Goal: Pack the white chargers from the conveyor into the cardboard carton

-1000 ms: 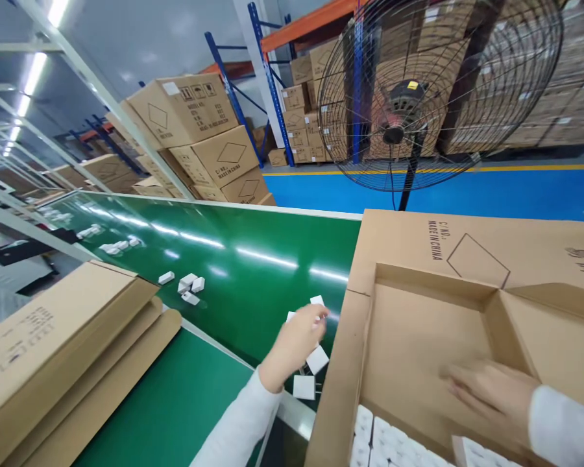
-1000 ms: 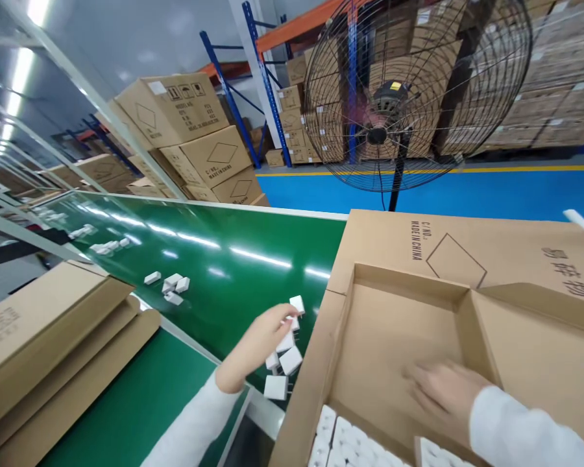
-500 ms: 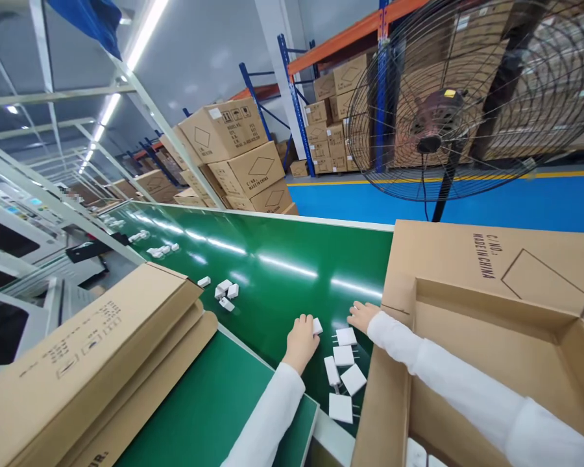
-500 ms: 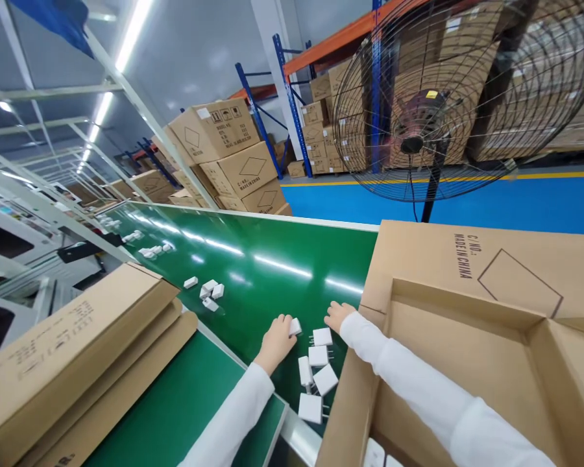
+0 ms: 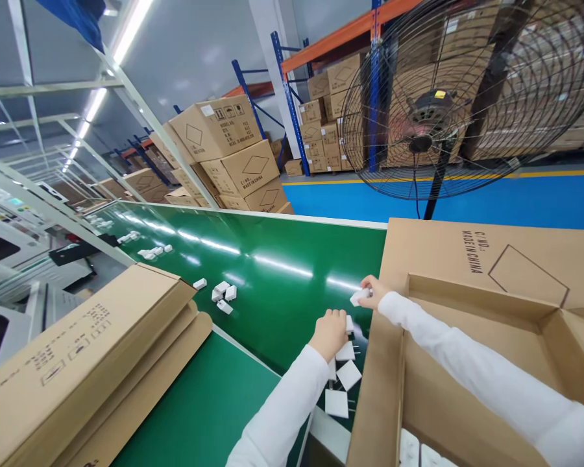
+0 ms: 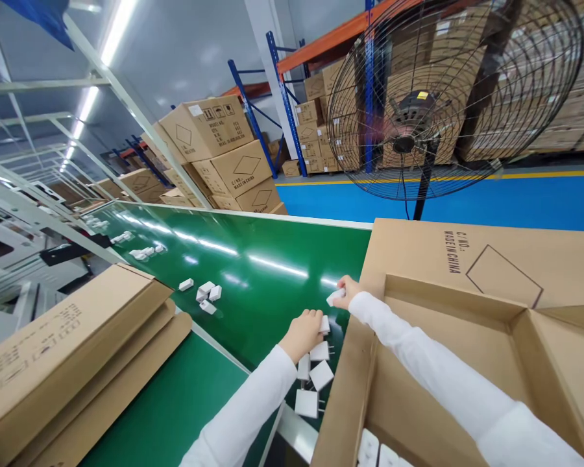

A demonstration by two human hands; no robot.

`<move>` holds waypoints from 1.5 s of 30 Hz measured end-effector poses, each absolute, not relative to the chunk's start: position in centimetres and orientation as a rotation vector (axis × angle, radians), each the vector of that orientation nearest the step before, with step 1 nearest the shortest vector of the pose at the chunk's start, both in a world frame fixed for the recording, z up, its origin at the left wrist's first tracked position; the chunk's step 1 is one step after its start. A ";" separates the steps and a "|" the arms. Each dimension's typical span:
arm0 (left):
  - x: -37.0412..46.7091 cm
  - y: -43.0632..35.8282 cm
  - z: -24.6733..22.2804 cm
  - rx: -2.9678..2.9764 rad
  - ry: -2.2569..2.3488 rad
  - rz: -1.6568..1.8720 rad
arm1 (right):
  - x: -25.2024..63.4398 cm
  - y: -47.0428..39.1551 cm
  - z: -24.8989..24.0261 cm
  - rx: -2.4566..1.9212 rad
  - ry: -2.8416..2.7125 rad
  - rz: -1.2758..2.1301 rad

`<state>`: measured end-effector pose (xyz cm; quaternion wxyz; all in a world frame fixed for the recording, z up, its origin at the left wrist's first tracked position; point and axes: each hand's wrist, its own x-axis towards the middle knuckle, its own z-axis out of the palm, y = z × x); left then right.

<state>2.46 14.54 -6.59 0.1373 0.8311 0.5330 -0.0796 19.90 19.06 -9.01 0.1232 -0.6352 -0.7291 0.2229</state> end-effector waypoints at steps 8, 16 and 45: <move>-2.4 15.6 -6.5 2.195 1.877 -0.239 | 15.3 12.5 -10.5 -1.405 -2.562 0.895; -1.5 14.8 -7.6 2.026 1.900 -0.029 | 14.3 11.9 -9.3 -1.723 -2.724 0.733; 1.8 2.2 -1.8 1.559 0.618 0.972 | 20.1 -2.3 -4.2 -1.016 -1.351 1.148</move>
